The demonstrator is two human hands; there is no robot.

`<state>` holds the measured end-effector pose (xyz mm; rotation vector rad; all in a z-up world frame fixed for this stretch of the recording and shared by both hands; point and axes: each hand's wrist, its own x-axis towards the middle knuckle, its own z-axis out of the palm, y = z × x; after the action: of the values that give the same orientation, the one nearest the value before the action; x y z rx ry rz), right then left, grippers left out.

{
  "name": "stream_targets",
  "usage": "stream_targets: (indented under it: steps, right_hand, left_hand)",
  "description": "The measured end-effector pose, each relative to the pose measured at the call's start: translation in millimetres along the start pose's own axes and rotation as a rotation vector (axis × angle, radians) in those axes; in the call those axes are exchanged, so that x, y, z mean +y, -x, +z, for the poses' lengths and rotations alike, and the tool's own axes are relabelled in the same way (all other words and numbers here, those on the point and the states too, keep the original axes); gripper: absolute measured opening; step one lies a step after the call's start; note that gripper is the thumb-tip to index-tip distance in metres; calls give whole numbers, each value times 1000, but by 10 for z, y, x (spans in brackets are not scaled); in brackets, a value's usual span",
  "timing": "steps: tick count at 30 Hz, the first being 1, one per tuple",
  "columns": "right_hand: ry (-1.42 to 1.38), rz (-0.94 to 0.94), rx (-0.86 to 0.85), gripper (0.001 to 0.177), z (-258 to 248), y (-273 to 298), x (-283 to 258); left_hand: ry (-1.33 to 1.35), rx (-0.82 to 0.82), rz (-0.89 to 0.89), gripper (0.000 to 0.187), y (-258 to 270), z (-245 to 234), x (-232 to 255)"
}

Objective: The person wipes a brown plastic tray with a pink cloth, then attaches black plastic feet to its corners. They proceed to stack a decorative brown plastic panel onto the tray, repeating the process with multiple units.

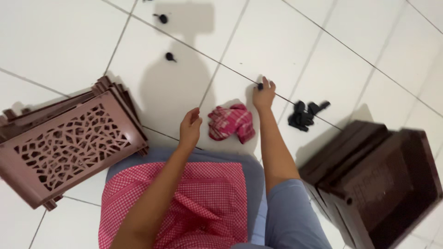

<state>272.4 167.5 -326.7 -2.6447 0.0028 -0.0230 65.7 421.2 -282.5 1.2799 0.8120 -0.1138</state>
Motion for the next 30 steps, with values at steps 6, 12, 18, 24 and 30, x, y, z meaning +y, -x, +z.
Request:
stream_targets:
  steps: [6,12,18,24,30]
  right_hand:
    - [-89,-153,-134,22,945,-81,-818]
    - [-451,-77,-343,47,1089,126,-2517]
    - [-309,-321,-280,47,1427,-107,-3017]
    - [-375,-309,-209,41,1942,-576,-3197]
    - [-587,-73,-463,42,1313,-586,-3132]
  left_hand:
    - [-341,195,122,63,-186,-373,-119]
    - [-631,164,43,103,-377,-355,36]
    - [-676,-47,-130,122,-349,-434,600]
    - [-766,-139,-160,128,-314,-471,859]
    - [-756,-148,-155,126,-351,-429,938]
